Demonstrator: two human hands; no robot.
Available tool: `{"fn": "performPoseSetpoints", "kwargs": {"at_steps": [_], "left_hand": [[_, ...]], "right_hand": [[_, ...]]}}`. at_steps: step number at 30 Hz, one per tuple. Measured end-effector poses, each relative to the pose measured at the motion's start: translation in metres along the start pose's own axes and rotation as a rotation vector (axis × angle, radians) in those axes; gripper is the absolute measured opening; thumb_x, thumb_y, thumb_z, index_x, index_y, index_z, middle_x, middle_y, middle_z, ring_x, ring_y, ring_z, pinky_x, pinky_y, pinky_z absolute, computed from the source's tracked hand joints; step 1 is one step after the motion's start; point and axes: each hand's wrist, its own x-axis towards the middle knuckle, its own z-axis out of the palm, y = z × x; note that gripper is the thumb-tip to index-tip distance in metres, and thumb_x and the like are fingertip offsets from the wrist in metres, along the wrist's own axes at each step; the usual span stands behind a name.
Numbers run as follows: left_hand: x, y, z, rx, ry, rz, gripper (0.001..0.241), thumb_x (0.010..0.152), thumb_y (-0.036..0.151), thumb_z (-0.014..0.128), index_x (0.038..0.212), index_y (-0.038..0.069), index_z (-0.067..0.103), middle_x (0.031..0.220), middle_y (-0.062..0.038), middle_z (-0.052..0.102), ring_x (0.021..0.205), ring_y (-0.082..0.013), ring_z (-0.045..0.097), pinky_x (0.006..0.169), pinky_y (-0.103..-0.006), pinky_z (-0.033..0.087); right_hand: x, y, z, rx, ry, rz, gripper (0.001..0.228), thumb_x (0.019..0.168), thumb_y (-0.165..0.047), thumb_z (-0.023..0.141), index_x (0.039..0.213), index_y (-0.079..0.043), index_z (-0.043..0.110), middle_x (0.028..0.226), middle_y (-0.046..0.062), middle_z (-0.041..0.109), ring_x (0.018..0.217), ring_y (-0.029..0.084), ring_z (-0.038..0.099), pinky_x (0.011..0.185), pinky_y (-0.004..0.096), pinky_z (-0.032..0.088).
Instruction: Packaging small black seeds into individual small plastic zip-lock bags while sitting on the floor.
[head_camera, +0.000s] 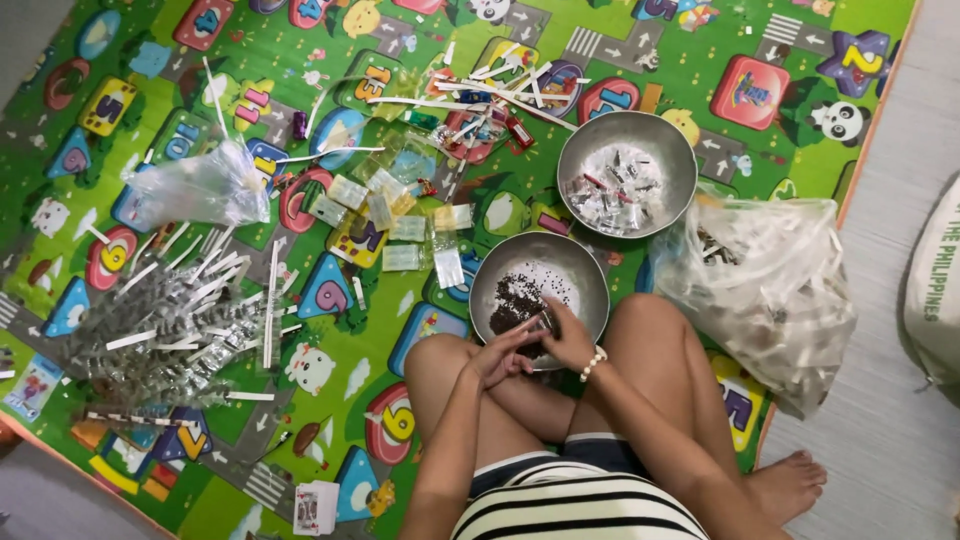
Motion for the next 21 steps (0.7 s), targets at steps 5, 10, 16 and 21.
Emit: {"fn": "performPoseSetpoints", "kwargs": {"at_steps": [5,10,16,21], "left_hand": [[0.020,-0.028,-0.027,0.008,0.074,-0.072,0.064,0.102,0.029,0.068,0.159,0.022,0.040,0.148,-0.017,0.058,0.054,-0.0219,0.072,0.036,-0.0166,0.037],[0.028,-0.039,-0.022,-0.029,0.201,-0.030,0.079,0.095,0.019,0.078,0.158,0.001,0.034,0.139,-0.029,0.057,0.059,-0.0240,0.075,0.039,-0.0227,0.052],[0.056,-0.041,-0.043,0.255,0.719,0.425,0.023,0.096,0.014,0.073,0.115,0.001,0.072,0.095,-0.019,0.075,0.065,-0.0231,0.075,0.056,-0.0279,0.062],[0.053,-0.024,0.001,1.681,0.619,0.312,0.075,0.073,0.029,0.086,0.141,0.012,0.059,0.137,-0.020,0.055,0.127,-0.0407,0.054,0.092,-0.0493,0.059]], "right_hand": [[0.005,0.008,0.002,-0.530,-0.156,-0.367,0.073,0.070,-0.011,0.074,0.141,-0.011,0.058,0.138,0.016,0.060,0.135,0.034,0.056,0.109,0.048,0.048],[0.008,0.052,0.024,-0.502,-0.170,-0.288,0.053,0.078,-0.019,0.076,0.130,-0.016,0.068,0.124,0.008,0.069,0.129,0.025,0.062,0.106,0.036,0.052],[0.016,0.073,0.013,-0.340,0.012,-0.208,0.052,0.069,-0.013,0.088,0.119,-0.017,0.075,0.109,0.005,0.076,0.112,0.024,0.071,0.098,0.036,0.057],[0.025,0.083,0.012,-0.095,0.202,0.205,0.051,0.067,-0.031,0.094,0.116,-0.023,0.078,0.106,0.003,0.079,0.108,0.025,0.072,0.096,0.039,0.057]]}}
